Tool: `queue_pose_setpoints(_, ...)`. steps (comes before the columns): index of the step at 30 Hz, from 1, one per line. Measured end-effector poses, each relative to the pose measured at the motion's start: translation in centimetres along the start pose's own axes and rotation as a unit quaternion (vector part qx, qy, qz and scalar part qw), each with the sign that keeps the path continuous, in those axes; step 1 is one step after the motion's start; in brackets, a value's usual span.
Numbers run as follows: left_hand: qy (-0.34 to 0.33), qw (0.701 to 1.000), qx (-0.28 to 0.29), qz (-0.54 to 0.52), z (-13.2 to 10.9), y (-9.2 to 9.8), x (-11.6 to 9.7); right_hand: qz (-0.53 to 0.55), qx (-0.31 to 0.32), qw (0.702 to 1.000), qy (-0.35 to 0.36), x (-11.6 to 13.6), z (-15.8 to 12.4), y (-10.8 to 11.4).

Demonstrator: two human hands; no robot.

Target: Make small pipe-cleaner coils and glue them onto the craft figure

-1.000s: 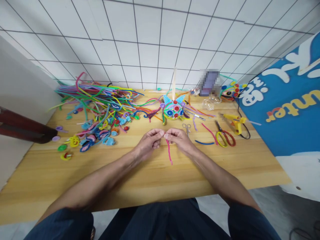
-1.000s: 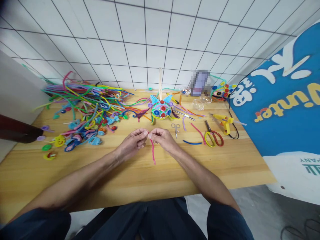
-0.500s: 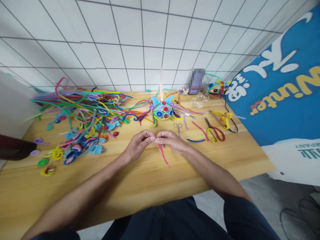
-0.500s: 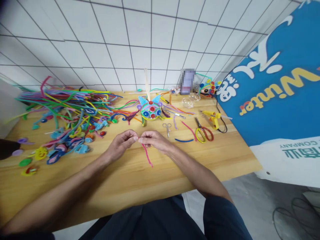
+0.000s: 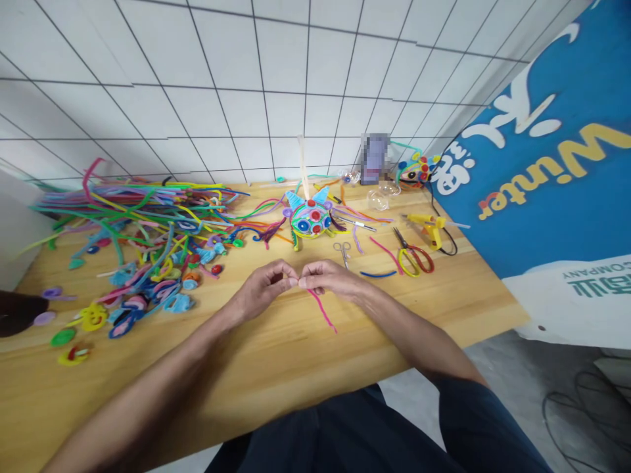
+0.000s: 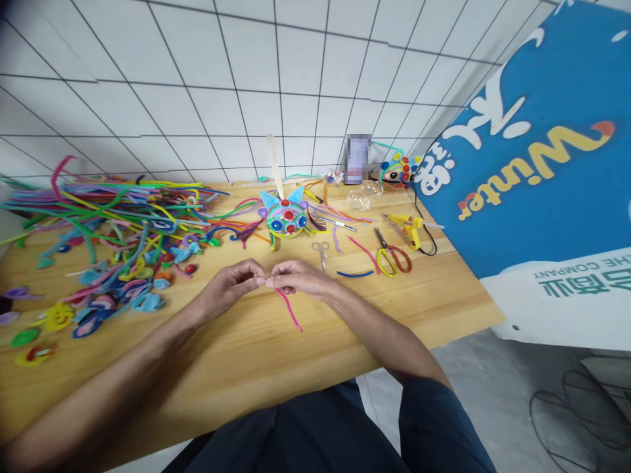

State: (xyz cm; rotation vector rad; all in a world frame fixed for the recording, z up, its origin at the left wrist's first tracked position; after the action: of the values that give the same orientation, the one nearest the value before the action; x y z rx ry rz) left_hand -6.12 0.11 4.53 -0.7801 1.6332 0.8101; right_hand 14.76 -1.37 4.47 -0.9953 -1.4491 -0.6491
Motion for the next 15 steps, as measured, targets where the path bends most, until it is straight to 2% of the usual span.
queue_pose_setpoints(3, 0.048, 0.99, -0.062, -0.121, -0.6, -1.6, 0.4, 0.015, -0.032, 0.999, 0.028, -0.4, 0.1, -0.6)
queue_pose_setpoints(5, 0.089, 0.964, -0.085, -0.235, -0.8, -2.8, 0.7, 0.027, -0.054, 0.998, 0.037, -0.7, 0.2, -1.1)
queue_pose_setpoints(8, 0.134, 0.936, -0.073, -0.318, -0.6, -3.5, 0.9, 0.049, -0.069, 0.996, 0.023, -1.1, 0.3, -1.3)
queue_pose_setpoints(11, 0.12, 0.959, -0.038, -0.253, -0.1, -2.1, 0.7, 0.076, -0.078, 0.994, -0.011, -0.9, 0.3, -0.9)
queue_pose_setpoints(13, 0.074, 0.984, -0.024, -0.162, 0.3, -0.7, 0.4, 0.081, -0.076, 0.993, -0.025, -0.7, 0.3, -0.5)
queue_pose_setpoints(15, 0.028, 0.996, -0.002, -0.08, 0.5, 0.3, 0.2, 0.072, -0.06, 0.995, -0.033, -0.6, 0.2, -0.3)
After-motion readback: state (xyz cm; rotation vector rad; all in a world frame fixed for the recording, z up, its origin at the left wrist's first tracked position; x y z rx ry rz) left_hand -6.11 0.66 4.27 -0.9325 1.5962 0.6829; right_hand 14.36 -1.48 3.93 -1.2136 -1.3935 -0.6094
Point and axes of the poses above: each hand's wrist, its own z-axis towards the middle knuckle, its own y-axis out of the back of the hand, x = y × z, the point moved 1 cm from there along z, towards the middle knuckle, and after that the axes turned 9 degrees about y, right-handed, at the moved point
